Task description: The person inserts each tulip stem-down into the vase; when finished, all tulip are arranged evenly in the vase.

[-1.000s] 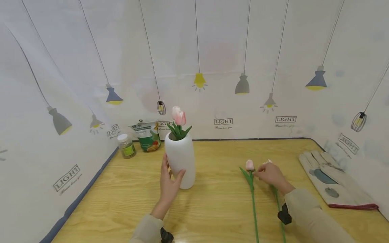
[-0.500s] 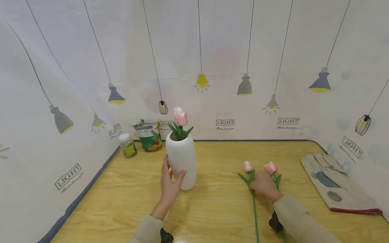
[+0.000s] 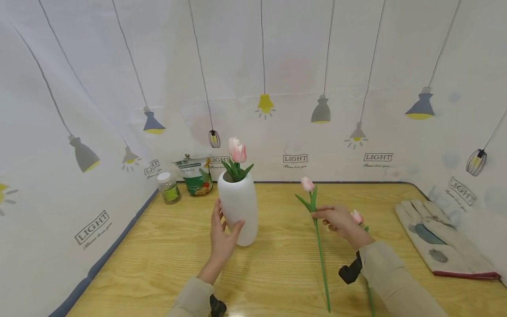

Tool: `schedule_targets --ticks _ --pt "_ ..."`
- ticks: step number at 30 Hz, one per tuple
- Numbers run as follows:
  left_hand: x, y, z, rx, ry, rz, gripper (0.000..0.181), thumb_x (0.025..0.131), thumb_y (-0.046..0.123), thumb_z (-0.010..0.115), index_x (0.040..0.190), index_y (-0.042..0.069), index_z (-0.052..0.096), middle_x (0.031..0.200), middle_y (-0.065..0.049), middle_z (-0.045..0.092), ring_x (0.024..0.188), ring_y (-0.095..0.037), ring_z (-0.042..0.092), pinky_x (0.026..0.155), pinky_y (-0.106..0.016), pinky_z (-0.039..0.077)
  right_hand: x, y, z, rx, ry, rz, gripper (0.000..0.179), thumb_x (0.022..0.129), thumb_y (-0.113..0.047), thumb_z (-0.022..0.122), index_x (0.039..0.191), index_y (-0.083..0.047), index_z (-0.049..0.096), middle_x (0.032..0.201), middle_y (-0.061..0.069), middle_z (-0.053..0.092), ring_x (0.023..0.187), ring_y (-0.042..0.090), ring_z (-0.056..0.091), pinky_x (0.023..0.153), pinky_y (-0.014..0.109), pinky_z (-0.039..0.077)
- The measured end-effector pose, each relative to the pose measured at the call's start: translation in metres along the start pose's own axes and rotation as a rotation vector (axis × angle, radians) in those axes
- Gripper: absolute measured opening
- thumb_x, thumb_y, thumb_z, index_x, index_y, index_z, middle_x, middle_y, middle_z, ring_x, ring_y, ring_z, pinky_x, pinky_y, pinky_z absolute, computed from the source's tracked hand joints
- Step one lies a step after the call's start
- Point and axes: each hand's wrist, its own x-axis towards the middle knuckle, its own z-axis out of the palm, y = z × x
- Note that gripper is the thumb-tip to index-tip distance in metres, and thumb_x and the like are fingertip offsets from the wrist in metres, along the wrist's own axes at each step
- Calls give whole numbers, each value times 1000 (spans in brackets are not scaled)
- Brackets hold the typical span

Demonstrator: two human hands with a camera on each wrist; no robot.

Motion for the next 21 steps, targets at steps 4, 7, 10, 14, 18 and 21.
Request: schedule_targets --ticks 4,7,10,14,18,21 --pt "1 -2 -2 15 5 -8 83 76 30 68 141 24 17 134 -12 35 120 -30 39 93 -46 41 1 -65 17 186 23 -127 61 82 -23 63 131 3 37 78 -12 60 52 1 38 41 17 27" --pt "1 -2 -2 20 -4 -5 83 76 32 67 141 25 16 135 -12 35 122 -30 38 93 -46 41 -5 -106 30 281 74 -229 61 79 -23 66 130 0 41 78 -12 63 53 2 42 41 17 29" --pt "0 -2 -3 21 -5 -1 83 76 34 67 141 26 15 135 -12 34 123 -31 37 93 -47 41 -12 -138 42 350 102 -314 58 76 -22 69 125 -2 47 79 -10 65 53 4 43 42 17 31" --pt "1 -3 -4 19 -3 -3 83 76 35 66 141 27 16 137 -11 33 123 -30 37 95 -46 40 -21 -177 56 460 116 -429 46 74 -18 70 115 -3 55 75 -7 64 50 6 40 40 18 27" --pt "1 -5 -3 21 3 13 82 76 34 66 141 27 16 136 -10 34 122 -30 38 93 -46 41 -30 -214 69 573 107 -583 33 74 -13 70 105 -5 63 72 -3 64 45 8 39 36 19 22" --pt "0 -5 -2 17 7 40 82 77 33 67 141 25 17 135 -12 36 119 -30 40 91 -46 42 -37 -238 77 604 103 -705 28 72 -12 71 99 -6 67 72 0 65 44 10 40 35 20 22"
